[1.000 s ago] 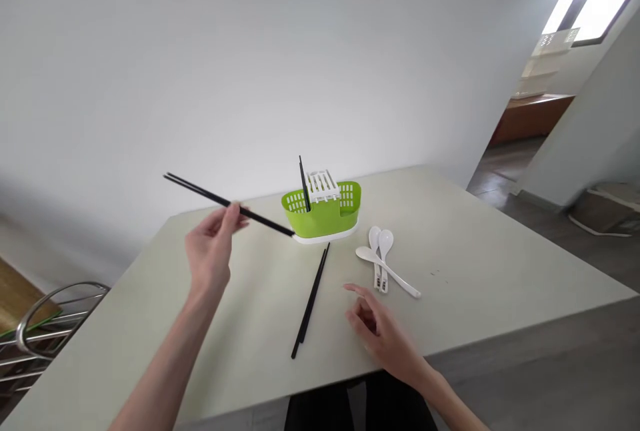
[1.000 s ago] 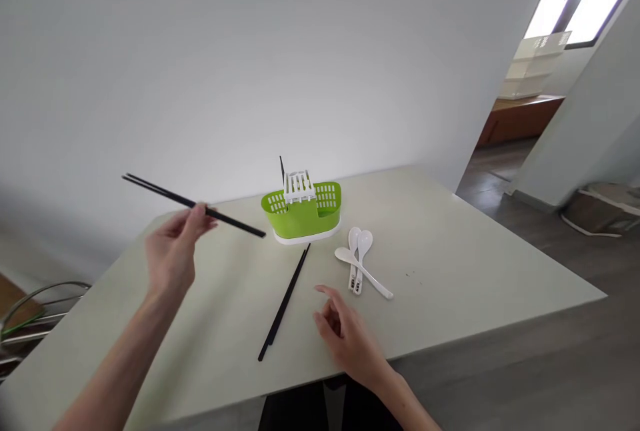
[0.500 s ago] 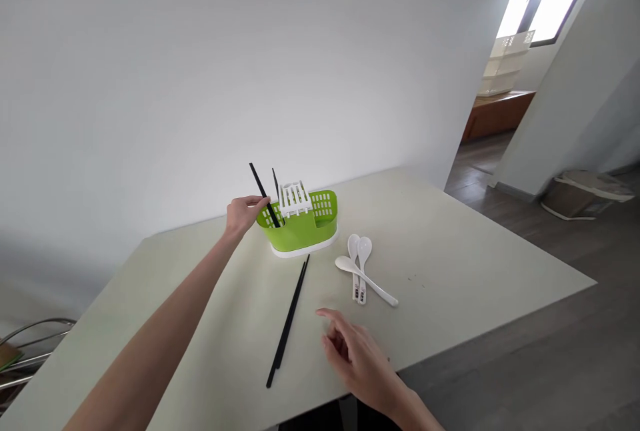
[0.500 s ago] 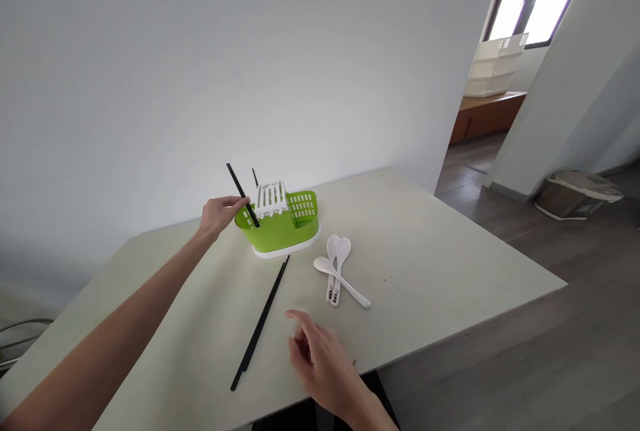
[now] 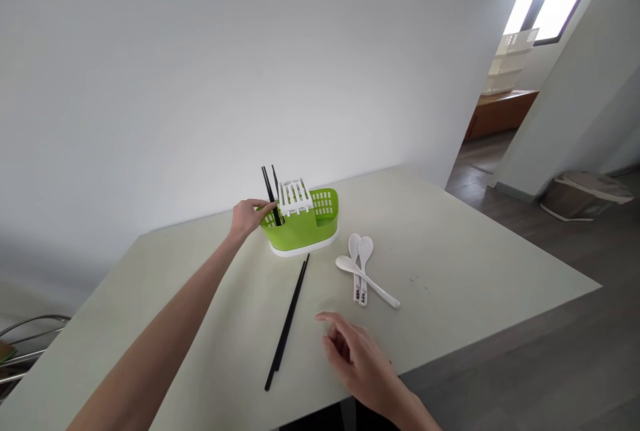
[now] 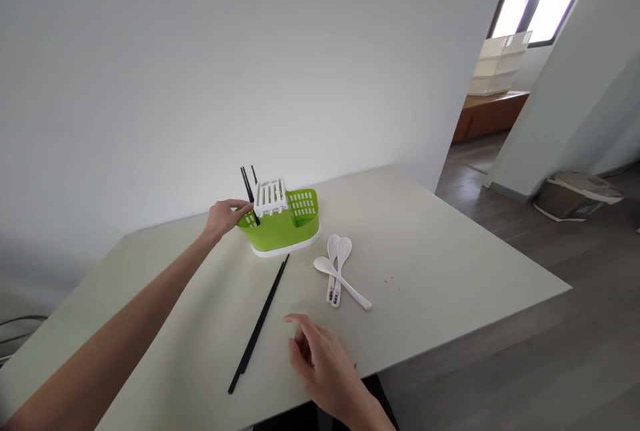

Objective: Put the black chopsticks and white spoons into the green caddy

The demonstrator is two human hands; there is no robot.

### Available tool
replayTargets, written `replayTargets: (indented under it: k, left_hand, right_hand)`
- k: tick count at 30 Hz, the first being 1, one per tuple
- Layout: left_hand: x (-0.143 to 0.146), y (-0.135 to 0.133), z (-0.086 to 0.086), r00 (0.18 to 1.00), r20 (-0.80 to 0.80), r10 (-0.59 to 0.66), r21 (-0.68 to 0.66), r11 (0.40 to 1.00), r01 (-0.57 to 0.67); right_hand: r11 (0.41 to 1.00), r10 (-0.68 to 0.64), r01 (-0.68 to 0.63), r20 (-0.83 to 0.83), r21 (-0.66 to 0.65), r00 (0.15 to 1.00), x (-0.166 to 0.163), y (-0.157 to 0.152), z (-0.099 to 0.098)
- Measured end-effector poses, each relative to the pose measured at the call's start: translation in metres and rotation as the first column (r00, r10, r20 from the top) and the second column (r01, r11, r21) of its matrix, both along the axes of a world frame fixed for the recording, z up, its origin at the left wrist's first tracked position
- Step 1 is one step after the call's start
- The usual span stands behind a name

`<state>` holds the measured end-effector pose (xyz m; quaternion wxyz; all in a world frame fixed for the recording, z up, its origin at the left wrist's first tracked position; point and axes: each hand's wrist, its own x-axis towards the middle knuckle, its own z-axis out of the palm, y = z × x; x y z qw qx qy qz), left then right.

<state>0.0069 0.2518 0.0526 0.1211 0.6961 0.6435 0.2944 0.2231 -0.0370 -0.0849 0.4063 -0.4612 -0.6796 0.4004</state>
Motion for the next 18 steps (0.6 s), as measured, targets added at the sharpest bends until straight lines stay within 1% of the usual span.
replayTargets:
  k: [2,4,5,7,8,9,10,11,12,13,14,16,18]
  left_hand:
    - [-0.003,-0.007,0.005,1.000,0.000,0.011,0.039,0.999,-0.011]
    - [-0.009,-0.019,0.008,0.999,0.040,0.030,0.163,0.986,-0.036]
    - [-0.013,-0.028,0.008,0.996,0.073,0.043,0.239,0.969,-0.059]
    - [-0.020,-0.051,0.000,0.987,0.141,0.071,0.350,0.929,-0.117]
    - [-0.023,-0.065,-0.006,0.984,0.160,0.078,0.364,0.922,-0.133]
    - [-0.026,-0.081,-0.016,0.985,0.156,0.070,0.343,0.931,-0.121]
    - [-0.028,-0.097,-0.026,0.991,0.126,0.033,0.289,0.955,-0.069]
    - [-0.029,-0.113,-0.038,0.997,0.073,-0.040,0.204,0.979,0.024]
    - [-0.029,-0.130,-0.050,0.991,0.010,-0.130,0.102,0.986,0.129]
    - [-0.028,-0.145,-0.062,0.978,-0.041,-0.204,0.007,0.979,0.205]
    - [-0.026,-0.160,-0.073,0.964,-0.082,-0.253,-0.070,0.966,0.247]
    - [-0.020,-0.183,-0.088,0.941,-0.147,-0.304,-0.157,0.947,0.281]
    - [-0.015,-0.198,-0.095,0.926,-0.207,-0.316,-0.176,0.943,0.283]
  right_hand:
    - [1.000,-0.007,0.007,0.000,-0.013,1.000,0.000,0.000,0.000]
    - [1.000,-0.022,0.022,0.009,-0.015,1.000,0.000,0.000,-0.001]
    - [0.999,-0.030,0.030,0.012,-0.017,0.999,-0.001,-0.001,-0.001]
    - [0.999,-0.043,0.043,0.010,-0.023,0.999,-0.001,-0.001,-0.001]
    - [0.998,-0.048,0.048,0.009,-0.026,0.999,-0.001,-0.002,-0.001]
    - [0.998,-0.052,0.053,0.008,-0.030,0.999,-0.002,-0.002,-0.001]
    - [0.998,-0.056,0.057,0.008,-0.031,0.998,-0.002,-0.002,-0.001]
    - [0.998,-0.060,0.060,0.008,-0.032,0.998,-0.002,-0.002,-0.001]
    - [0.998,-0.062,0.062,0.006,-0.031,0.998,-0.002,-0.001,-0.001]
    - [0.998,-0.061,0.061,0.004,-0.030,0.998,-0.002,-0.001,-0.001]
    - [0.998,-0.063,0.063,0.003,-0.031,0.998,-0.001,-0.001,-0.001]
    - [0.997,-0.068,0.068,0.007,-0.034,0.998,-0.001,-0.001,0.000]
    - [0.996,-0.073,0.073,0.015,-0.045,0.997,-0.001,-0.001,0.003]
